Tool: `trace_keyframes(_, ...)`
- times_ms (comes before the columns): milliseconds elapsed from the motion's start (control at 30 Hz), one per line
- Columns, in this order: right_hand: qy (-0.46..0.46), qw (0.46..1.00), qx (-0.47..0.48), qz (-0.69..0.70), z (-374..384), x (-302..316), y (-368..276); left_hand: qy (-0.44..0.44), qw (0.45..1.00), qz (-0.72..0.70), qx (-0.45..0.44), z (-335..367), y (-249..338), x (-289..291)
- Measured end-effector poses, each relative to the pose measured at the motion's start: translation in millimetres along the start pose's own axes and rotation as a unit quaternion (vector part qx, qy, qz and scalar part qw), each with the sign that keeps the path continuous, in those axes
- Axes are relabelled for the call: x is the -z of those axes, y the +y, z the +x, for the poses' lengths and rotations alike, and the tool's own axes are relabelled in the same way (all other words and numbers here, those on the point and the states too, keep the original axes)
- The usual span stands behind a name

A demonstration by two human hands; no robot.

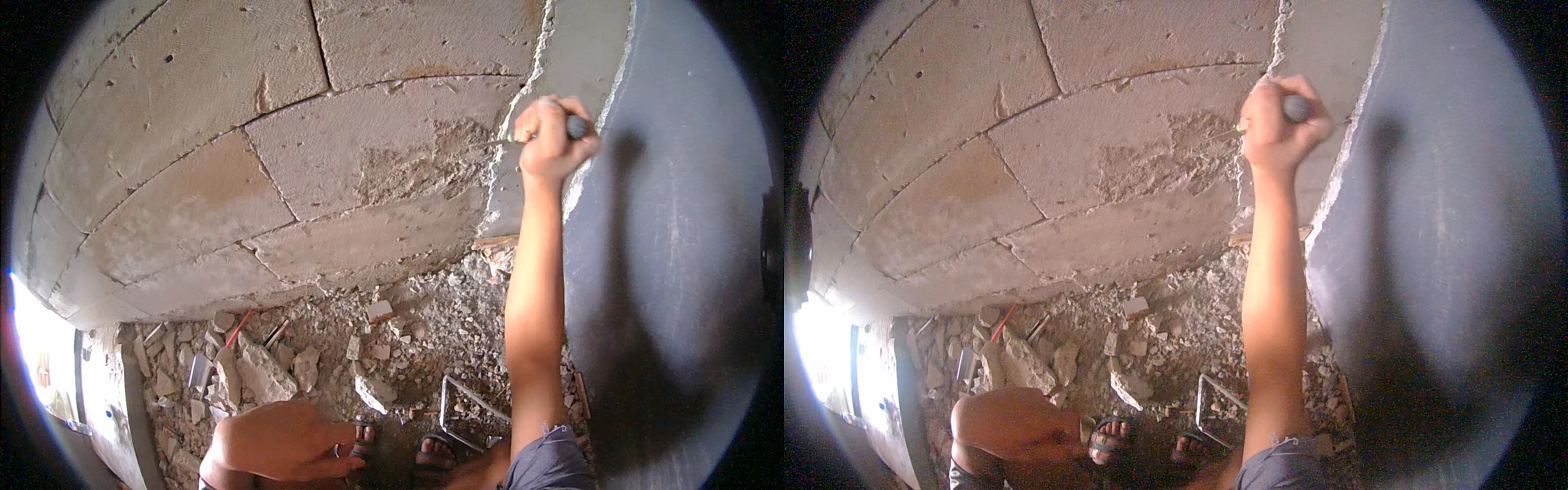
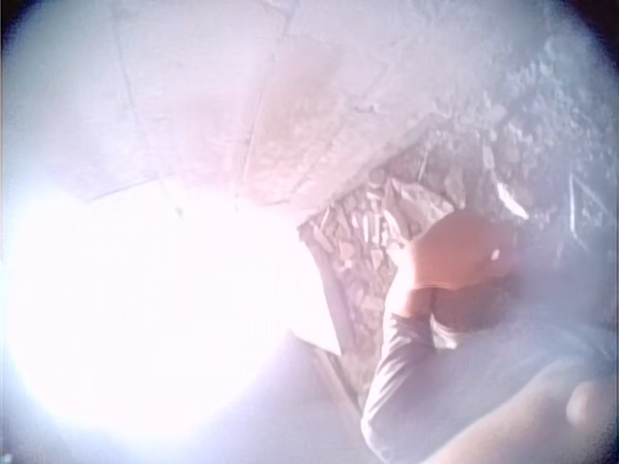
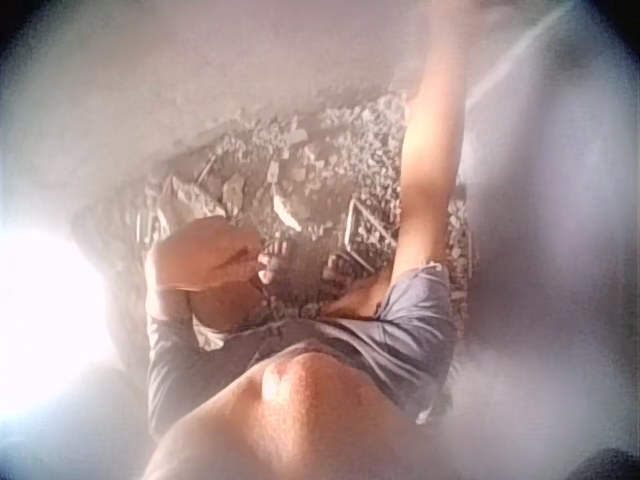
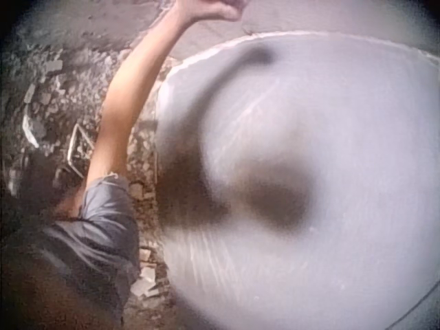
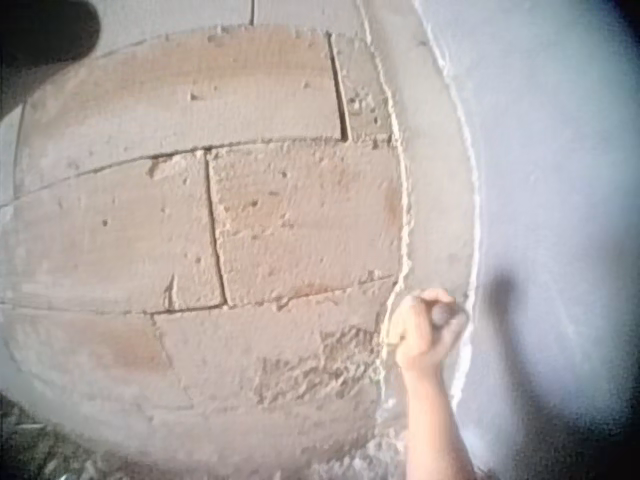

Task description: The person scrapes the side of a concrete block wall using a small metal blade, removing debris and smoothing the surface near a corner.

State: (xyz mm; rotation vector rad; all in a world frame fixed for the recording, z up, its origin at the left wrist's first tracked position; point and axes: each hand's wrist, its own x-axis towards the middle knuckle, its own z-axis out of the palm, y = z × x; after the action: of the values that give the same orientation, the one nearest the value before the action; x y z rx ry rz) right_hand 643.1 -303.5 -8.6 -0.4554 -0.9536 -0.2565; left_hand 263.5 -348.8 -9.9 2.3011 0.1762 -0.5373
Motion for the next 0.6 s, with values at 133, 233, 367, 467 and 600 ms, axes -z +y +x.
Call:
trace_keyframes(133,0.044,0.995,0.024,0.090,31.9,-29.5,-51.7,-0.053,0.988,0.036,0.140,-13.1,24.0,-0.9)
trace_keyframes(233,-0.031,0.990,0.131,-0.028,37.1,2.1,-48.3,-0.092,0.993,0.009,0.069,6.2,-9.2,1.2)
trace_keyframes(367,0.023,1.000,-0.001,-0.010,22.1,-17.8,1.9,-0.041,0.997,-0.005,0.071,-9.4,5.9,-2.4)
trace_keyframes(467,0.003,1.000,0.009,-0.013,21.8,-12.4,-0.8,-0.070,0.993,0.025,0.096,-6.4,7.3,2.3)
trace_keyframes(600,-0.002,0.998,0.063,0.021,33.6,-22.7,-41.9,-0.074,0.988,0.058,0.124,-5.2,16.5,1.5)
